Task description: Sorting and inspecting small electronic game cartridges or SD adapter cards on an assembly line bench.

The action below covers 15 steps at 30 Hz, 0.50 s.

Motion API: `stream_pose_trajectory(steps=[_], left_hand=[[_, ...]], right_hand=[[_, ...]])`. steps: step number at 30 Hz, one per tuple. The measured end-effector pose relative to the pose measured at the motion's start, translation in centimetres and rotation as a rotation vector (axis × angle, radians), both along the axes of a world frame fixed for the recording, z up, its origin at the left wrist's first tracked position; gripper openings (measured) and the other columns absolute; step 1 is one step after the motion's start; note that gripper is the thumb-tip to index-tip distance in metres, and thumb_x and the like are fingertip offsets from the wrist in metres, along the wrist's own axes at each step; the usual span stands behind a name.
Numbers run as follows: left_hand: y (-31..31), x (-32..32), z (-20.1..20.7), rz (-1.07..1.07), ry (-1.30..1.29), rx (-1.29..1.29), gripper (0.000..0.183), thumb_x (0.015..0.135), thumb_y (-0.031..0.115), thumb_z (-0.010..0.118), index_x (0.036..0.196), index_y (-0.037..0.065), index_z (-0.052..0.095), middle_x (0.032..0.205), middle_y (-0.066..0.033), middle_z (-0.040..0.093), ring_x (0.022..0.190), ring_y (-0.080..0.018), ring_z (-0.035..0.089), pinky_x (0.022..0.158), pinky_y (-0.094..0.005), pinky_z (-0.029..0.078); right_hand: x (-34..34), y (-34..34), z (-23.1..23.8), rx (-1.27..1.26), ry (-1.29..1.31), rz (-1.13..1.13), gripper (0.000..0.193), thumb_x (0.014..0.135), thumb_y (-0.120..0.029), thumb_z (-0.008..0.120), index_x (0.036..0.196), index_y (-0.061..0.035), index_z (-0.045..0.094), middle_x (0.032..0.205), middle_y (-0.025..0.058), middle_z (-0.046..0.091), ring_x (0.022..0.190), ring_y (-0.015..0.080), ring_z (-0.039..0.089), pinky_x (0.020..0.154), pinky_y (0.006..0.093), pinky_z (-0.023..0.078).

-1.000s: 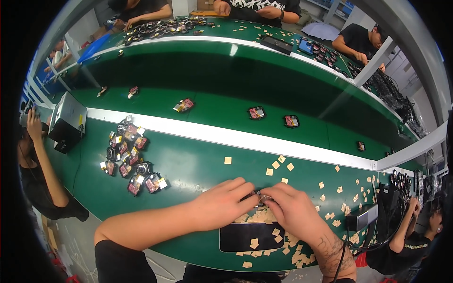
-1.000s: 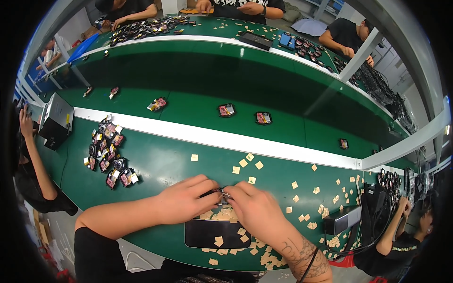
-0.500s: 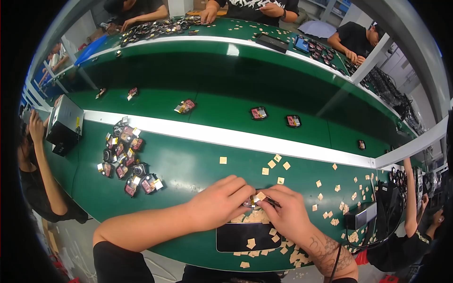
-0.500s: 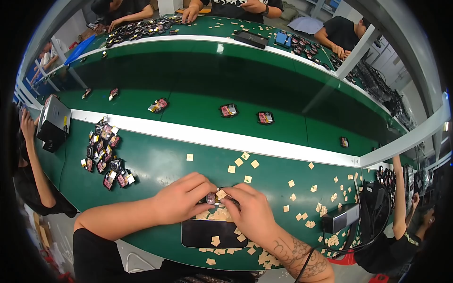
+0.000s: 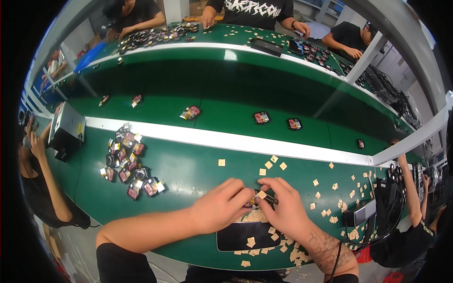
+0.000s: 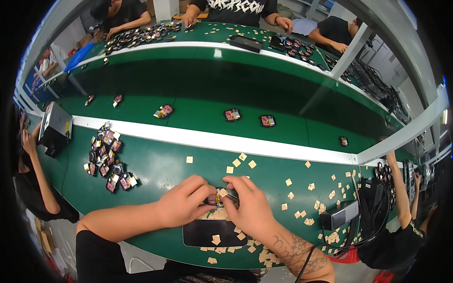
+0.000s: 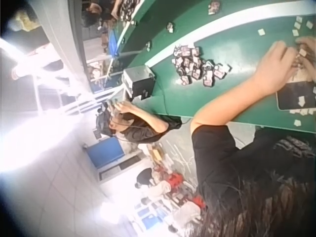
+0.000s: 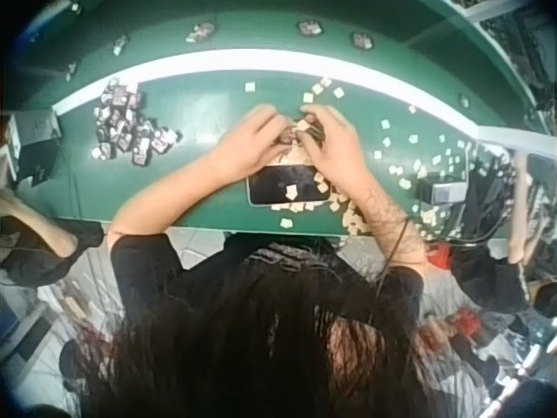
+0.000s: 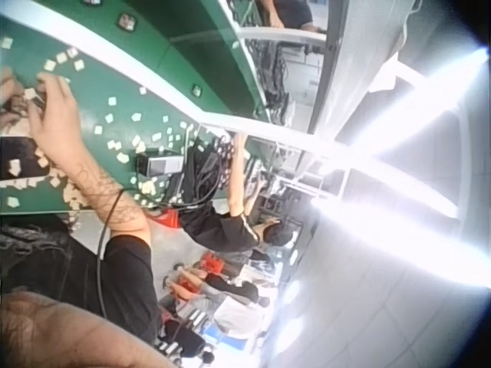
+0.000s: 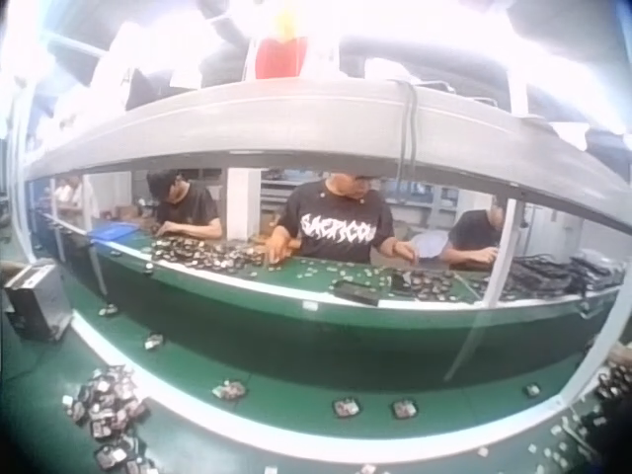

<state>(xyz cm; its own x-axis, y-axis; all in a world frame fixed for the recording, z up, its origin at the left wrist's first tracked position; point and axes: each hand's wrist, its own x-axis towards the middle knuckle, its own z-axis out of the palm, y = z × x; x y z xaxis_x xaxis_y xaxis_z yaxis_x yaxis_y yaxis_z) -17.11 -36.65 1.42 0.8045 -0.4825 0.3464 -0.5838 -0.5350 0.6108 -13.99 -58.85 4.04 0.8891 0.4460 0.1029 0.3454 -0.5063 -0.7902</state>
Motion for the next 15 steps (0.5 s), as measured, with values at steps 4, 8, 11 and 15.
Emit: stream_pose_trajectory(steps=[4,8,11,15], left_hand=[[-0.8,0.0,1.3,0.069,0.099,-0.124,0.044,0.089,0.005,0.083,0.128,0.003,0.062,0.107,-0.0116,0.063,0.099,-0.0292,0.067,0.082,-0.0386,0.058],[-1.0,0.1,2.5,0.144,0.651,-0.395,0.033,0.099,0.0,0.074,0.129,0.002,0.063,0.094,-0.0058,0.065,0.087,-0.0073,0.064,0.074,-0.0258,0.057],[-1.9,1.1,3.2,0.129,0.612,-0.264,0.031,0.098,-0.001,0.073,0.128,0.003,0.064,0.089,-0.0053,0.065,0.079,-0.0076,0.063,0.069,-0.0262,0.055],[-1.9,5.7,3.4,0.147,0.487,-0.152,0.025,0.095,0.003,0.073,0.118,0.003,0.062,0.077,-0.0091,0.069,0.069,-0.0161,0.07,0.061,-0.035,0.053]], right_hand=[[0.8,-0.8,-0.2,0.128,0.289,0.057,0.021,0.094,0.0,0.078,0.114,-0.0008,0.071,0.079,0.0022,0.063,0.063,0.0023,0.047,0.054,0.0231,0.035],[0.6,-0.8,-0.8,0.293,0.291,0.045,0.018,0.095,0.002,0.076,0.112,-0.0008,0.072,0.072,-0.0008,0.057,0.059,-0.0002,0.039,0.052,0.0235,0.028],[0.2,-1.0,0.7,0.304,0.31,0.018,0.015,0.095,-0.002,0.075,0.109,-0.0004,0.07,0.084,0.0052,0.07,0.061,0.007,0.051,0.055,0.0277,0.039],[1.4,-1.8,-0.6,0.194,0.148,-0.067,0.022,0.095,-0.004,0.075,0.116,-0.0015,0.068,0.094,0.0094,0.07,0.067,0.0153,0.064,0.06,0.0318,0.049]])
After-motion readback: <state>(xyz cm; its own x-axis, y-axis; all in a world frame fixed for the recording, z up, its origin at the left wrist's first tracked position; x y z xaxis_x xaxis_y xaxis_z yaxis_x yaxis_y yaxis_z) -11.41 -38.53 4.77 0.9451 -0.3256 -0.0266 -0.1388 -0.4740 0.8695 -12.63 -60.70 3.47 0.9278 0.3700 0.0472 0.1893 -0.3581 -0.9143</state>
